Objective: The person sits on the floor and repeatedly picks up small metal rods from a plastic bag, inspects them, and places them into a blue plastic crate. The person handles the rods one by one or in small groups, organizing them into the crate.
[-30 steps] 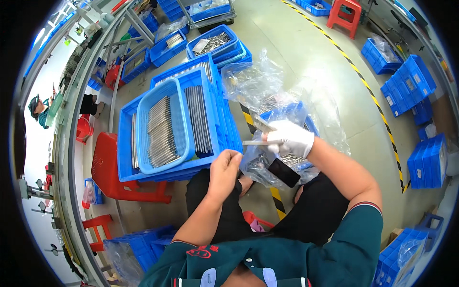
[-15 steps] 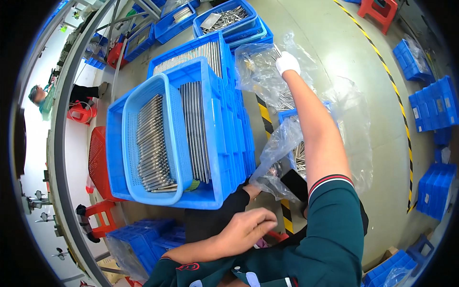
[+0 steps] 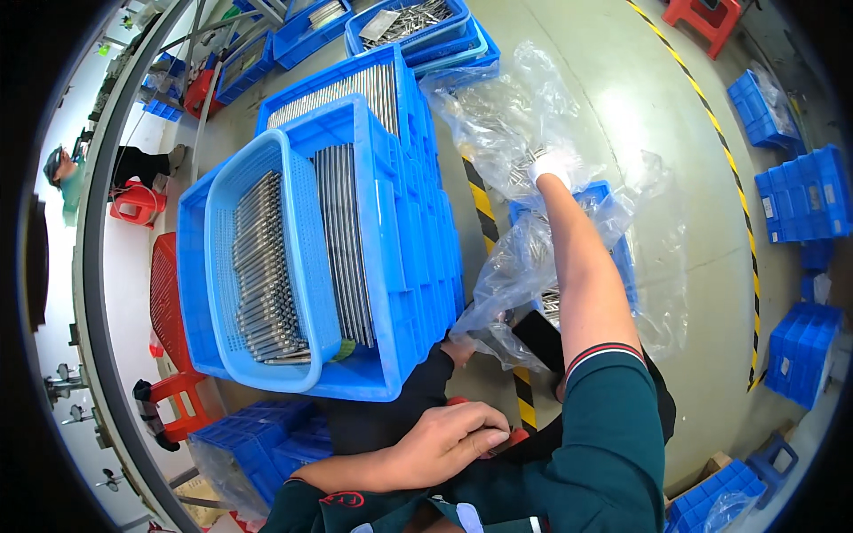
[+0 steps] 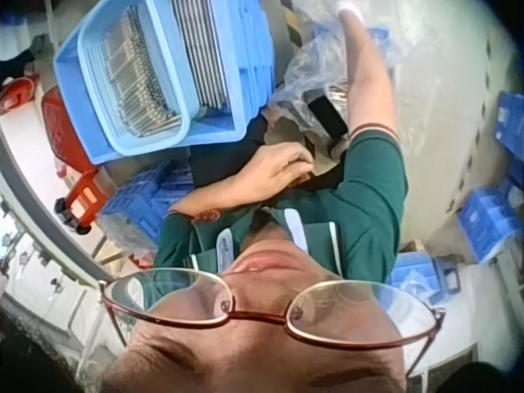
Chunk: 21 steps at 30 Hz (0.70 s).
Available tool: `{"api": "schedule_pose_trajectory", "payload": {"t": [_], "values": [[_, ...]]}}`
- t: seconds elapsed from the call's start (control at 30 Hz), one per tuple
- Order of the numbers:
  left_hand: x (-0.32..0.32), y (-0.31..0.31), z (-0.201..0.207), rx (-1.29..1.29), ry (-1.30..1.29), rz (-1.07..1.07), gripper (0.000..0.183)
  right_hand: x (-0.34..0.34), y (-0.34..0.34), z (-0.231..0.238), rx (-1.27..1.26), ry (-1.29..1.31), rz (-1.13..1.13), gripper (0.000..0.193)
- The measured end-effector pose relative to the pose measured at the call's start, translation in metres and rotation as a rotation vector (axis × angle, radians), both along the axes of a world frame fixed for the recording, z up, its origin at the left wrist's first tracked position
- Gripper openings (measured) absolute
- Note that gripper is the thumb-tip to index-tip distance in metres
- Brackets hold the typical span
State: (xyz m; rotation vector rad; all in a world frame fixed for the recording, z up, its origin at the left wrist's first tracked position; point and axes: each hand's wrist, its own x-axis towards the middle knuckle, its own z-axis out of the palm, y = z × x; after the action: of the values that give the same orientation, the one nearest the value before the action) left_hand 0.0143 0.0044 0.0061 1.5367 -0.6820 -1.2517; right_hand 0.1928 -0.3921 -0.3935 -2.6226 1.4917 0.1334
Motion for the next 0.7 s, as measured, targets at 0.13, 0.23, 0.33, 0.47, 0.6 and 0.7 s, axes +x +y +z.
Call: {"api": "schedule_pose_trajectory", "payload": {"t": [0.13,0.23,0.33,0.47,0.6,0.7], "values": [[-0.004,0.008,-0.001,-0.002,-0.072,0.069,0.015,0.009,0.033,0.068,0.343,-0.034,0.130,0.045],[-0.004,0.001,0.004,0.026,0.000,0.016,0.014,-0.036,-0.008,0.081,0.443,-0.174,0.108,0.038],[-0.009,0.013,-0.004,-0.037,0.086,0.160,0.017,-0.039,0.056,0.149,1.170,-0.550,-0.087,0.031],[-0.011,0.004,-0.010,-0.138,0.482,0.259,0.019,-0.091,0.085,0.239,1.665,-0.995,-0.230,0.020],[-0.012,-0.007,-0.020,-0.300,0.783,0.511,0.025,-0.146,0.142,0.323,1.796,-1.065,-0.111,0.019],[-0.019,-0.022,-0.030,-0.307,0.885,0.716,0.030,-0.184,0.190,0.358,1.711,-1.224,0.045,0.018]]}}
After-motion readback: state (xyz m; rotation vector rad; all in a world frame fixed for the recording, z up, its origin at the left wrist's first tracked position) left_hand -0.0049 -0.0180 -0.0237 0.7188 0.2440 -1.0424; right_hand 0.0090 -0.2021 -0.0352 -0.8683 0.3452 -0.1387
